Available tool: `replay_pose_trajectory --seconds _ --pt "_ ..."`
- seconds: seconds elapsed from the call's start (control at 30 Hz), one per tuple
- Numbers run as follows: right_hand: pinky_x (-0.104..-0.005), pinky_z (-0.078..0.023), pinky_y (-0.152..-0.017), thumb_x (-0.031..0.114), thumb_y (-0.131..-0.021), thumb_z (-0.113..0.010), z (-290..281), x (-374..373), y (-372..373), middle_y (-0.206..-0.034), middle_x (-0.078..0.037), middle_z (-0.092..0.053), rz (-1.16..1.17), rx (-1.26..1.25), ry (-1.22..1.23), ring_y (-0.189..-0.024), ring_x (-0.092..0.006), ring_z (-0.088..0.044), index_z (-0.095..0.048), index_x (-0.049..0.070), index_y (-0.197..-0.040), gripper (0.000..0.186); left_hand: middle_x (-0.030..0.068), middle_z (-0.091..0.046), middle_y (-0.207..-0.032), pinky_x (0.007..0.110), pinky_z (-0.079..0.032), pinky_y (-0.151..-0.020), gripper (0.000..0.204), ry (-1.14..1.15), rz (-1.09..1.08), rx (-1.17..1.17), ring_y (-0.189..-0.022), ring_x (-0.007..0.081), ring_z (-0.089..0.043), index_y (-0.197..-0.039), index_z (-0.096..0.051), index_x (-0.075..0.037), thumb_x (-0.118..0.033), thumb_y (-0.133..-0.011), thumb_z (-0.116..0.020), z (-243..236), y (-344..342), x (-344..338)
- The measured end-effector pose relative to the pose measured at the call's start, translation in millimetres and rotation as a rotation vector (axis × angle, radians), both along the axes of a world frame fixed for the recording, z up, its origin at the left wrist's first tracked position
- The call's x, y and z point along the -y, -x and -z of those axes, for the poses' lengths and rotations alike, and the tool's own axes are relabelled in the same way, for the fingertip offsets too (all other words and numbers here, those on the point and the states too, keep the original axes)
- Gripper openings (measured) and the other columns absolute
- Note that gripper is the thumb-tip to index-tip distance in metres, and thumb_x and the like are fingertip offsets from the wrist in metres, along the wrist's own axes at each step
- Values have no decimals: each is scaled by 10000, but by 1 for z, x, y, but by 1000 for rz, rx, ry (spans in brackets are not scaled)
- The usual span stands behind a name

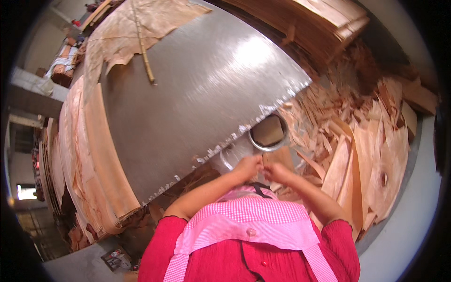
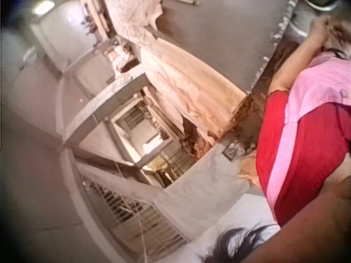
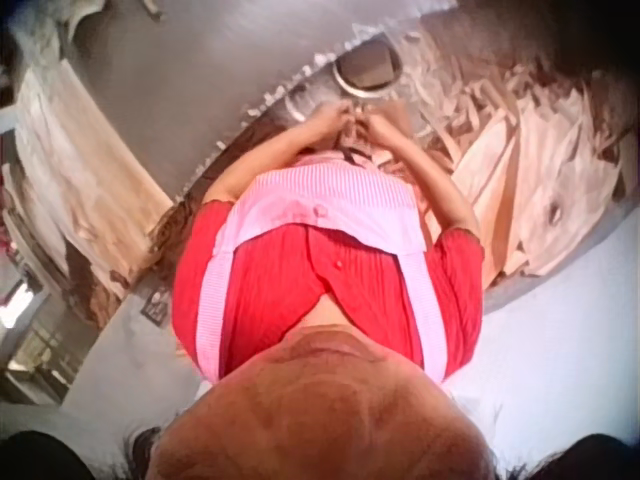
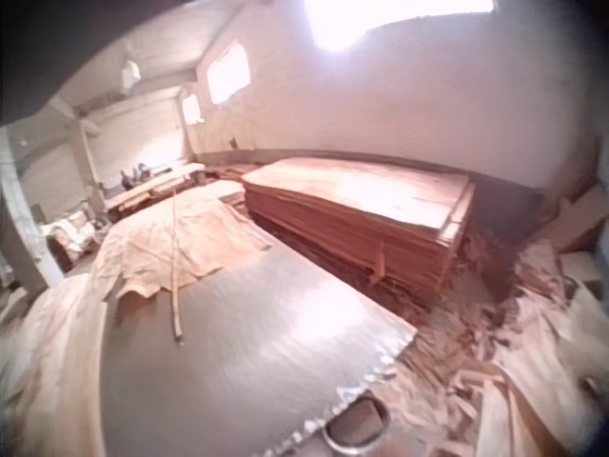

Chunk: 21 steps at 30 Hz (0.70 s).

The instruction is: The person repairs wood veneer by applying tape to cracks, cutting the veneer with a knife using a long wooden guide, and clearing away wood scraps.

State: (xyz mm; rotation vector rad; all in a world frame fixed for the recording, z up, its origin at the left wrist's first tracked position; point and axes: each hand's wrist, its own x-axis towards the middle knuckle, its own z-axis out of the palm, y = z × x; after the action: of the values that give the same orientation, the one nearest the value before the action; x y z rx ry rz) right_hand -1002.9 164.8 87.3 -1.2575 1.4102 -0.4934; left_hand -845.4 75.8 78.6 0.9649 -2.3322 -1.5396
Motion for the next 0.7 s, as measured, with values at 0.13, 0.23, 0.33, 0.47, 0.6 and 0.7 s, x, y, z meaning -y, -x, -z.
replay_pose_trajectory --seconds 0.13,0.23,0.33,0.47,0.6,0.7 --pt "-387 -469 -656 131 -693 -672 -7 10 62 -734 -80 -632 90 -449 84 -617 -232 -590 -603 73 -1031 350 41 -579 -593 231 -426 -422 54 -473 -422 -44 -477 86 -536 -731 -561 -16 -24 -785 -563 40 28 17" --pt "-534 -220 -986 400 -659 -664 5 22 69 -1318 -117 -388 79 -1324 424 -1229 -265 -344 -344 60 -1314 804 46 -598 -636 238 -430 -431 46 -282 -655 -72 -474 95 -550 -762 -560 -28 -57 -793 -577 62 55 28" --pt "-486 -149 -1052 492 -640 -648 28 39 43 -1414 -96 -268 -74 -1100 451 -1335 -261 -174 -307 36 -1333 897 127 -612 -695 386 -468 -594 84 -88 -688 33 -635 300 -605 -772 -571 -53 -121 -753 -617 68 83 36" --pt "-456 -117 -1076 499 -645 -641 54 53 31 -1415 -74 -273 -227 -996 513 -1339 -242 -167 -289 29 -1341 910 135 -609 -710 387 -459 -616 75 89 -752 22 -678 317 -596 -771 -565 -50 -107 -747 -607 70 78 39" --pt "-447 -113 -1081 479 -651 -640 59 47 48 -1409 -75 -287 -274 -974 556 -1334 -226 -191 -292 33 -1340 892 103 -556 -674 330 -432 -585 79 134 -733 -157 -607 209 -542 -788 -532 -32 -72 -748 -587 74 -38 6" --pt "-461 -103 -1082 459 -640 -656 57 42 48 -1401 -81 -301 -254 -975 607 -1336 -229 -192 -301 34 -1337 890 62 -526 -668 306 -436 -563 51 -52 -930 -13 -625 165 -517 -808 -540 -39 -47 -759 -526 65 -203 -54"
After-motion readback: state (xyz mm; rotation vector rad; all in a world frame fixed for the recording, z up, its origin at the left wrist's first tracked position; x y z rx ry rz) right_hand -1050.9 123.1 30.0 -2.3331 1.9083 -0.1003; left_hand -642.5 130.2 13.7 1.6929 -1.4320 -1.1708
